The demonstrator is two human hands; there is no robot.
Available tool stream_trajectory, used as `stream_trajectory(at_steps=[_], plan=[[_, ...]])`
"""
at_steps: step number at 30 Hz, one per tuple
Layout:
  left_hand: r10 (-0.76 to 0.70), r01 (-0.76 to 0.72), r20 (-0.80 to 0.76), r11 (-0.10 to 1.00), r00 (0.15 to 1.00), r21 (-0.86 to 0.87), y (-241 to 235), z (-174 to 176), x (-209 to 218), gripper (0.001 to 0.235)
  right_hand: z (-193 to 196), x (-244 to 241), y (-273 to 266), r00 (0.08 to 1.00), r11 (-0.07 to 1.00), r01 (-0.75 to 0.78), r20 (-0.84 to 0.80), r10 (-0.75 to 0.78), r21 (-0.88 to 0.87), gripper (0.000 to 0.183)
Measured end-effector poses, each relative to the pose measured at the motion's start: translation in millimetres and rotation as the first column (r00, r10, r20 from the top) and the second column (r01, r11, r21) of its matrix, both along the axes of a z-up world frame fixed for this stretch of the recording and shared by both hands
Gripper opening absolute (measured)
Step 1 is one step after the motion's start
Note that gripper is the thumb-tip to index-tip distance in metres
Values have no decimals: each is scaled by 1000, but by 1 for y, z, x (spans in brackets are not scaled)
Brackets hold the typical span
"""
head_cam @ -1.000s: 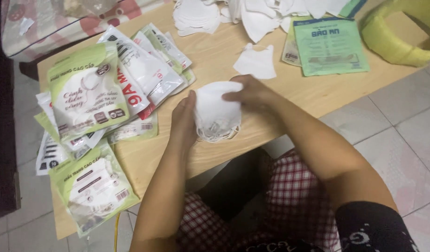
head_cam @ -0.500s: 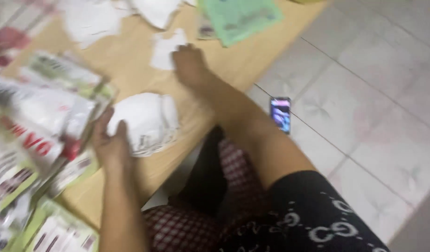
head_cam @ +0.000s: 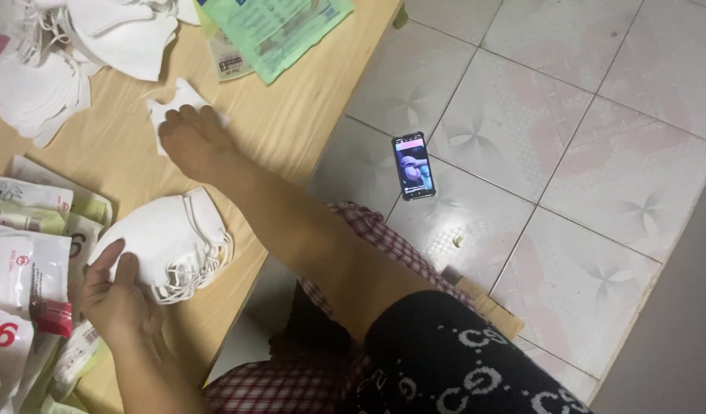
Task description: Manually folding face masks and inserting them into plastic packaging bags
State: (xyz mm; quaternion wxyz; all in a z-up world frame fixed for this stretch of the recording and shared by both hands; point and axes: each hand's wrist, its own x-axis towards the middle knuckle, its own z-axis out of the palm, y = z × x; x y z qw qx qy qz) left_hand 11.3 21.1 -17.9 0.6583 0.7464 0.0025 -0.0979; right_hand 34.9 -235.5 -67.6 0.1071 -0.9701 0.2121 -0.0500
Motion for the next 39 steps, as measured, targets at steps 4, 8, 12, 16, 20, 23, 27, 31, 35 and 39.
stream_trajectory(at_steps=[4,8,12,16,20,23,27,31,35,39], plan=[[31,-30,-15,999,999,42,0,0,0,27,8,-12,-11,998,988,-19,-57,29,156,37],[1,-1,4,1000,1000,4,4,-6,4,26,4,-6,-16,994,982,11,-109,9,187,39],[-8,8,-1,1000,1000,21,3,-3,2,26,7,-3,-15,982,987,-34,-180,63,158,38],[23,-24,-20,1000,1000,-12,-3,2,-5,26,6,-4,-11,984,995,-56,-164,69,81,32],[31,-32,-28,999,999,-35,-7,0,-9,25,27,-19,-6,963,996,-71,265,55,52,25],[69,-68,106,998,992,-10,-17,3,-17,19,63,-34,0,893,809,-263,450,-2,526,22],[157,-159,-23,983,987,-91,-39,42,-28,27,41,-7,4,821,359,-524,571,-32,773,19],[34,-133,-242,905,970,-405,-37,67,-28,87,104,-67,30,920,35,-370,361,156,928,25],[31,-200,-317,833,948,-516,-36,65,-35,106,76,-56,52,920,156,-340,293,262,927,27],[87,-125,-166,964,982,-233,-10,14,-3,37,36,-26,53,899,346,-432,366,243,833,28]])
